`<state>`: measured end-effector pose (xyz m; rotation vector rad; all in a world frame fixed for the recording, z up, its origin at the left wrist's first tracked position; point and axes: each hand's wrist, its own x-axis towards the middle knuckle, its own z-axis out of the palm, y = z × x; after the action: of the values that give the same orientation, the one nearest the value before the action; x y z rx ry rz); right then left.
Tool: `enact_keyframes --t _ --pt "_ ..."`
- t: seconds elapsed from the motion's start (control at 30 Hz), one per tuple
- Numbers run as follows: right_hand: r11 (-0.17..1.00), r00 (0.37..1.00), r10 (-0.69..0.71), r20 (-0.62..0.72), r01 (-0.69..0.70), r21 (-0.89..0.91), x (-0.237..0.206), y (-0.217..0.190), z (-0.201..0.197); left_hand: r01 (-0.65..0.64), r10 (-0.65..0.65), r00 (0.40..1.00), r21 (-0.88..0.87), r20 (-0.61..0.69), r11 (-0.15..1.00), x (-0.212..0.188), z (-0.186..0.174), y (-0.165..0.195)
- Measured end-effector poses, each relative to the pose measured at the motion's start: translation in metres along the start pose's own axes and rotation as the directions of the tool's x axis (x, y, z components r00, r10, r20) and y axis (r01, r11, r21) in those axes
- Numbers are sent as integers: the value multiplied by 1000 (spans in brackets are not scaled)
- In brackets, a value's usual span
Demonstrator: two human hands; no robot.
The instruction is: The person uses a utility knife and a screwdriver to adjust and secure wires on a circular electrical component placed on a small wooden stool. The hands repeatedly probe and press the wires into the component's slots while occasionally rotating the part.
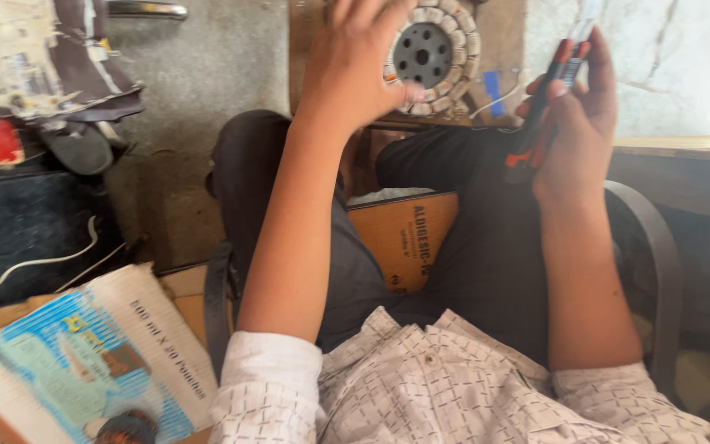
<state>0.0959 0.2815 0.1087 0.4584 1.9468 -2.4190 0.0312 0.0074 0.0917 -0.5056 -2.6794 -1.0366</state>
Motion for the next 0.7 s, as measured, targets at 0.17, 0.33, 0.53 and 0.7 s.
enact_keyframes --t 0.17,0.33,0.53,0.7 --pt "999 996 -36 77 39 -36 3 -1 -10 -59 59 998 32 20 998 11 19 9" --pt "998 996 -46 82 50 -36 4 2 -15 48 -46 999 141 -14 989 15 31 12" --pt "998 996 -43 83 46 -34 7 5 -16 97 -92 995 157 -36 983 16 40 6" --pt "999 996 -35 78 39 -38 5 6 -18 95 -72 991 218 -113 971 14 44 -3"
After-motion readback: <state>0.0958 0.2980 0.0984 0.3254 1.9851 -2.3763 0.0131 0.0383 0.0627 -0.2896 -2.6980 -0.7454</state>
